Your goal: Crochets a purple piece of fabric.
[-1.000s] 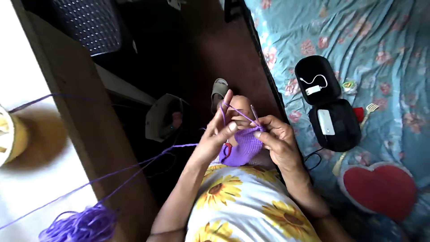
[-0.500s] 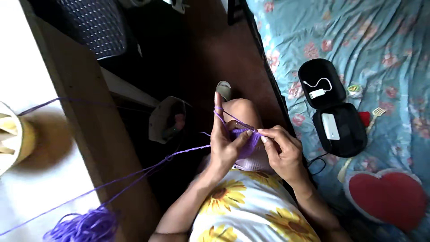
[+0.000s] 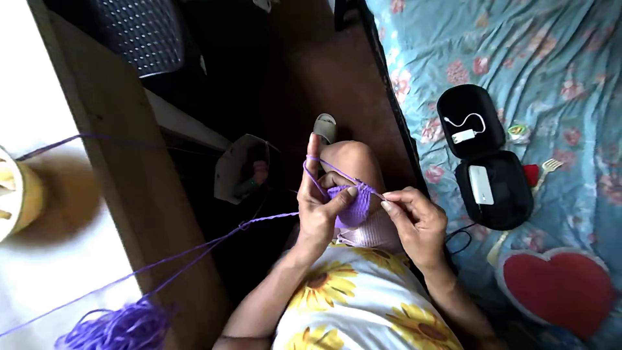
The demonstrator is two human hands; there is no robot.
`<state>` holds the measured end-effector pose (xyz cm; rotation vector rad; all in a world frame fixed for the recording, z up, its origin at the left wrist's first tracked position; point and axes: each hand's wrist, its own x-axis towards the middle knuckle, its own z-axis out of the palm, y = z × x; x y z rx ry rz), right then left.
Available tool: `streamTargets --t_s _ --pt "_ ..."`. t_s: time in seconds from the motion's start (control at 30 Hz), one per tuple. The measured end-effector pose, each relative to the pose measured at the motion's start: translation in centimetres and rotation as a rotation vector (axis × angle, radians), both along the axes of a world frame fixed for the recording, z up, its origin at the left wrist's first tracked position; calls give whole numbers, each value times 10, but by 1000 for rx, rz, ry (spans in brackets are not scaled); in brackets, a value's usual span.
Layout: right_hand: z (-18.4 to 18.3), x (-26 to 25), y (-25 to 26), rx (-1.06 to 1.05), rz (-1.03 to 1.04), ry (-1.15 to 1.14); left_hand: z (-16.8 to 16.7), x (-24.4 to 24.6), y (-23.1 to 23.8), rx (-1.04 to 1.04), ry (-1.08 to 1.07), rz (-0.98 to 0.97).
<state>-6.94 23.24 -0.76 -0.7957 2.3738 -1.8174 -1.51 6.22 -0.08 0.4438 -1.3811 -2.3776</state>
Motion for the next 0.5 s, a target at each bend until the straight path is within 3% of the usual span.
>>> streamTargets --t_s 0.2,0.5 --pt "-2 1 -1 162 -57 314 1 2 -12 6 8 -38" --pt "-4 1 0 184 -47 442 1 3 -29 113 -30 -202"
